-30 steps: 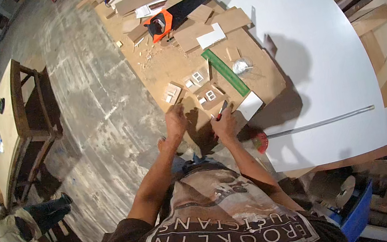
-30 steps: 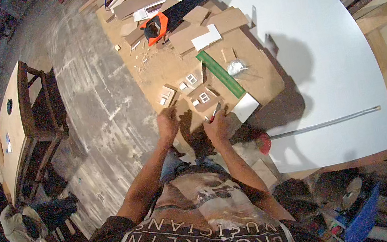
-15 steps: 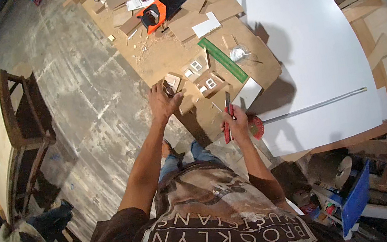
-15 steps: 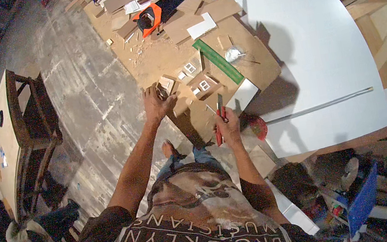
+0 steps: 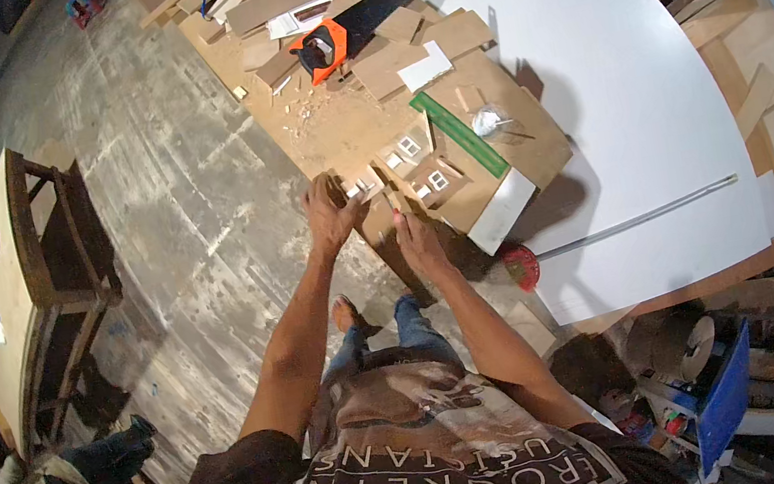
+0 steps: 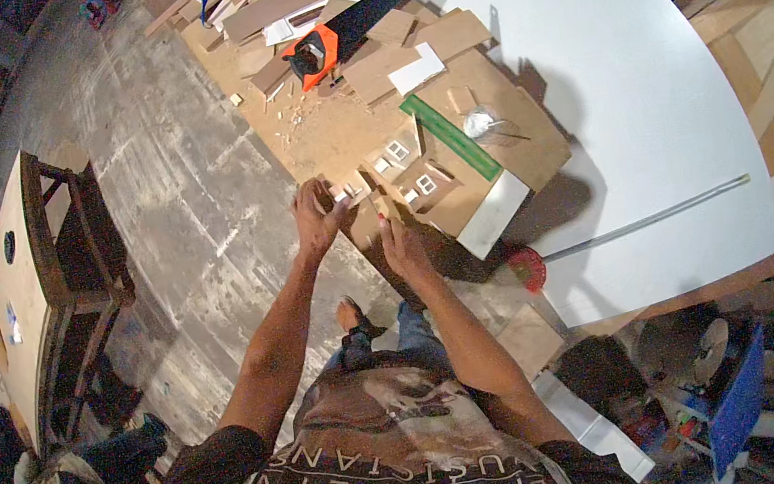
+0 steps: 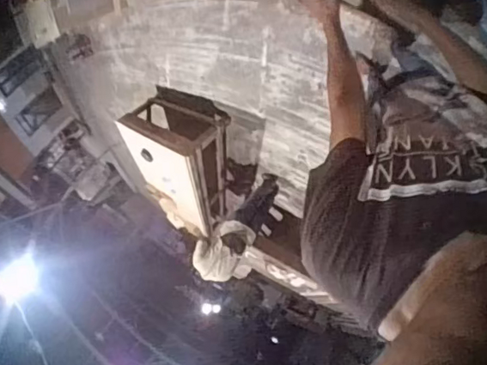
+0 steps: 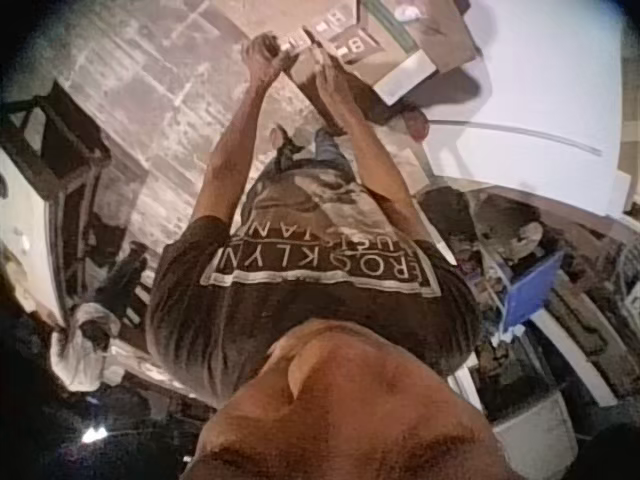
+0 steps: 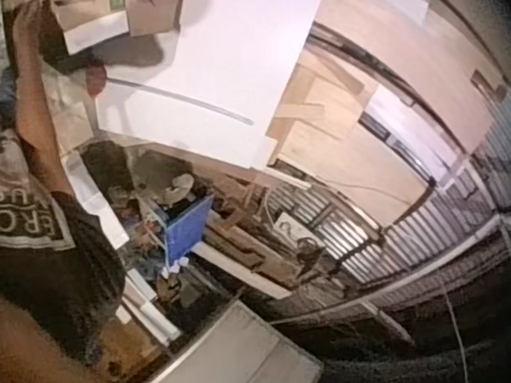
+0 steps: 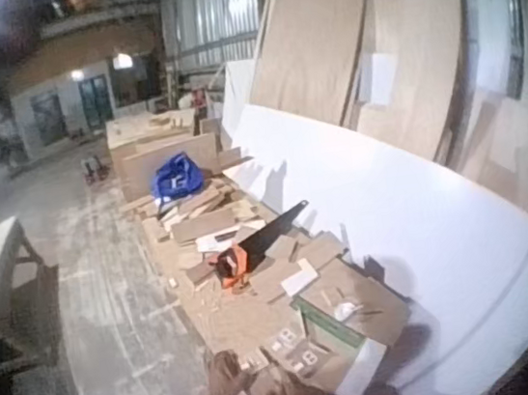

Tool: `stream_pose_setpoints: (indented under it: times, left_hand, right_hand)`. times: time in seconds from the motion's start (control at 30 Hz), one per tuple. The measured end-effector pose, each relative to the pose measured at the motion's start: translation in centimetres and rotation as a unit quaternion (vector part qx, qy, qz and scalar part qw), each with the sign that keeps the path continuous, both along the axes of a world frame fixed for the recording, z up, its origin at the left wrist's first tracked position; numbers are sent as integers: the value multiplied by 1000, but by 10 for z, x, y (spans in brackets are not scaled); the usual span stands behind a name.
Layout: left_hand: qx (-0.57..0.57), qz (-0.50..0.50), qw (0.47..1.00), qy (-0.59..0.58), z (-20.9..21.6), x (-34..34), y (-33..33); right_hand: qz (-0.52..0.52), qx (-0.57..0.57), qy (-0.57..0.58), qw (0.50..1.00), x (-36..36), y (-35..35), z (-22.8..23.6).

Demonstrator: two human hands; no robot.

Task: The person marks small wooden blocks with a pencil and a ruler, then aligns and fits the pieces together to assemble miniature house models on a workbench.

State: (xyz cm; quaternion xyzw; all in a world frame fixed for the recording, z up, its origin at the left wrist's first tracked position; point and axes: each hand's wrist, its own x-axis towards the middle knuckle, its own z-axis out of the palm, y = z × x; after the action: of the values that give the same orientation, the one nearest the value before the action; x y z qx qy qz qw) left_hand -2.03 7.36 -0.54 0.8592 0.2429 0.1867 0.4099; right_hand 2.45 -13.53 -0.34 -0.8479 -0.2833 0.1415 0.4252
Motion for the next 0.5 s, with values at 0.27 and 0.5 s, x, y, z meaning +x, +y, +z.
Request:
stream_pose_setpoints:
  times: [0.27,0.5]
  left_hand:
    - [-10,164,985,43,-26,24,-50]
    - [-106,223,969,16,-18,27,-63]
  right_hand:
    - [-41,-10,1,999,21,4,-26]
    - [-12,-23,22,999,24,8,-6]
